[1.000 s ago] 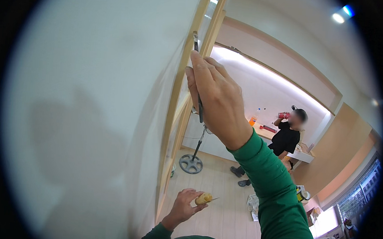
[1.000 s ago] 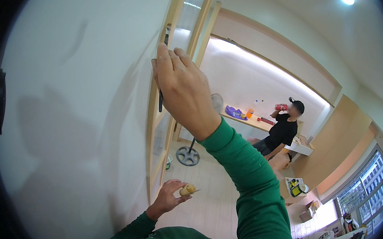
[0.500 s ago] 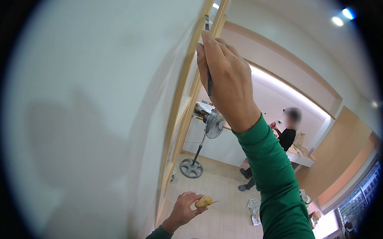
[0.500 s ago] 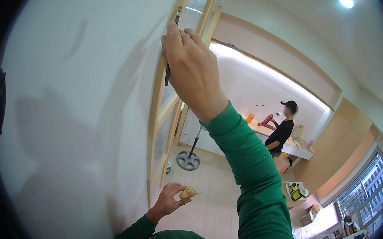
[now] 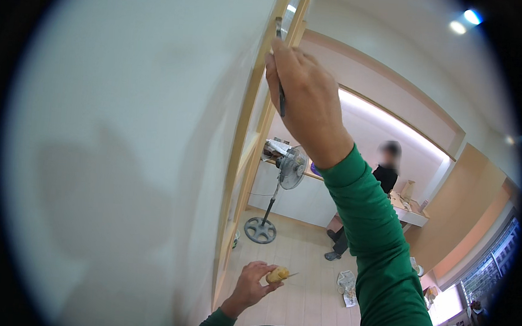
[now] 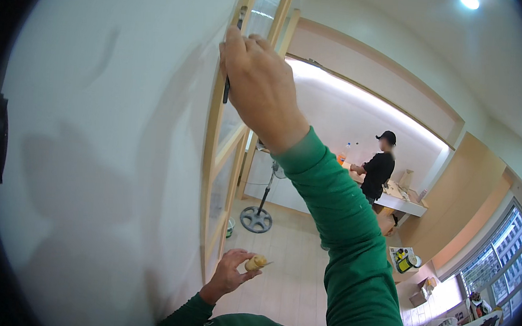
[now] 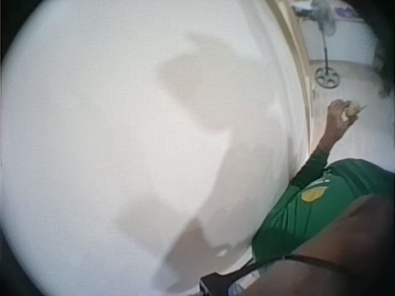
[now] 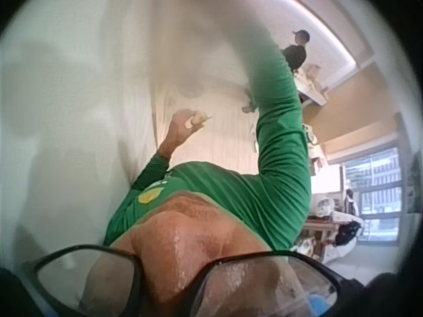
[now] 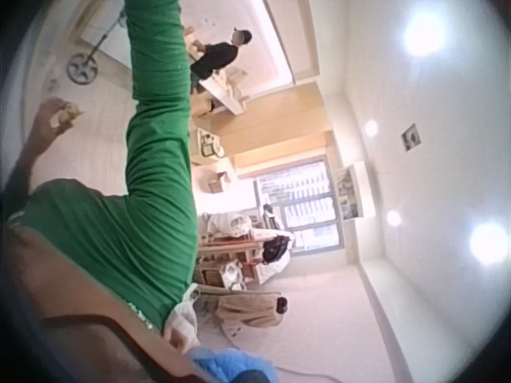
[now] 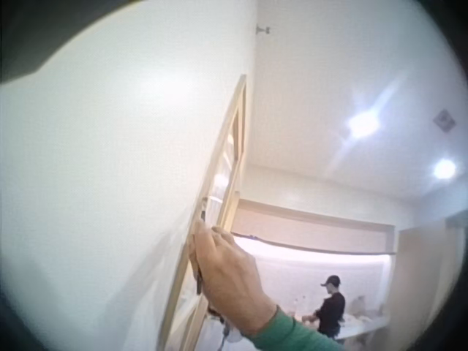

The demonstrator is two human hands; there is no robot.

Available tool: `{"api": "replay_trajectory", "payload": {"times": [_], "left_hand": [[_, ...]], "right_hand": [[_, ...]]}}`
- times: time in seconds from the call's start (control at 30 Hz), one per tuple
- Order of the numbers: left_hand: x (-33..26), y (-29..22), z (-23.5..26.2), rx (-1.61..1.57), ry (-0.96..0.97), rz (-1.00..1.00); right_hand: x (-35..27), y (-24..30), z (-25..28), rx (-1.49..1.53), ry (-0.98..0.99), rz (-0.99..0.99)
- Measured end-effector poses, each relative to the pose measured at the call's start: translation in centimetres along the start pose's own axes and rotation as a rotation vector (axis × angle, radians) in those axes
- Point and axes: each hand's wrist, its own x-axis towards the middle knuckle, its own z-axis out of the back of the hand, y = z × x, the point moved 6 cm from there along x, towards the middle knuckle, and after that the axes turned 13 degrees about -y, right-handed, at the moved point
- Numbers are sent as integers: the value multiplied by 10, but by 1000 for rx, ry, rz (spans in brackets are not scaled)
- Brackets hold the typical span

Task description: The person mixes a small amount of yellow paint in a cup using a brush, then applies the paint to the vertical edge of a wooden door frame. The person repeatedly dips the brush into the cup and paints the same narrow section of the frame.

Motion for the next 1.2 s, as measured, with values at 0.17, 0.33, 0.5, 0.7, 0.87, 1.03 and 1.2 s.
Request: {"api": "replay_trajectory", "payload": {"times": [0.17,0.33,0.5,0.7,0.87,1.03,1.2], "left_hand": [[1,-2,10,19,-19,22],[1,-4,7,14,-14,6],[1,-3,7,9,-19,11],[2,-2,6,11,-17,12],[-2,1,6,36,-19,-1],[3,-1,4,31,-17,19],[2,-2,-3,28,-26,0]], "right_hand": [[-21,21,9,60,-10,-64],[9,0,7,34,-99,9],[-2,5,-4,19,89,-49],[-30,34,20,86,15,-16],[-11,19,8,63,55,-22],[-68,51,12,93,233,-100],[-132,86,61,205,401,-182]]}}
